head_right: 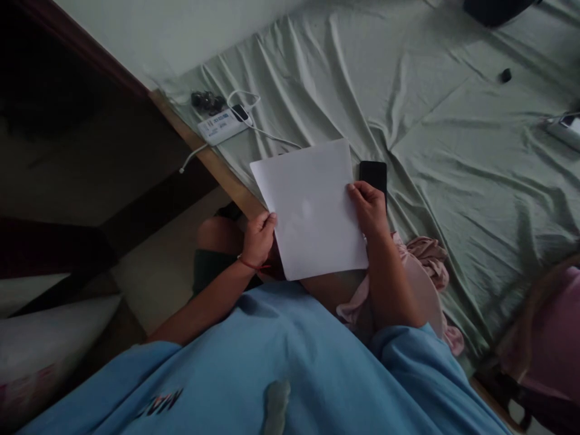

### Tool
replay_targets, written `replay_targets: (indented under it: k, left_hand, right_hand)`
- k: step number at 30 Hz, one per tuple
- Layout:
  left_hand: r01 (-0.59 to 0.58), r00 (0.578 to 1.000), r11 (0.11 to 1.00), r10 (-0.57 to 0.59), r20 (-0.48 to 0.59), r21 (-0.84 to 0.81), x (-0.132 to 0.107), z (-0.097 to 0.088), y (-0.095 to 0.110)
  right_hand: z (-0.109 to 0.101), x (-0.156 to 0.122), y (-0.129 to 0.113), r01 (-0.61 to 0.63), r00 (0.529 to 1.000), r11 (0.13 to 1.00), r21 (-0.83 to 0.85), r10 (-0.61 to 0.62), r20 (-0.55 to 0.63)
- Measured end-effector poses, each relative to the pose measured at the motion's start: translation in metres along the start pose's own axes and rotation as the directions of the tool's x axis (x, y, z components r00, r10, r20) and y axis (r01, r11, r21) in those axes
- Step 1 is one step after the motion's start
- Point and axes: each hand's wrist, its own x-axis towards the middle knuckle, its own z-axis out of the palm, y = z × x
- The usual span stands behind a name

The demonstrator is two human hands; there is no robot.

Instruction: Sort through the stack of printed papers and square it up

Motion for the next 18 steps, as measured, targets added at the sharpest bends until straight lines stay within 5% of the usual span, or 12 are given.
replay_targets:
  k: [9,18]
  left_hand:
    - [0.187,0.982,0.975,-0.186,0.027,-0.118,0.009,-0.001,-0.016]
    - [0.303,0.95,0.916,-0.312,0.008,-0.264,0.012,0.001,-0.01]
  right_hand:
    - [0.003,0.001,0.005,0.041,0.999,0.995,-0.088,-0.039,0.019]
    - [0.002,0.009,0.015,0.198,0.966,0.899,-0.392,-0.246,-0.076]
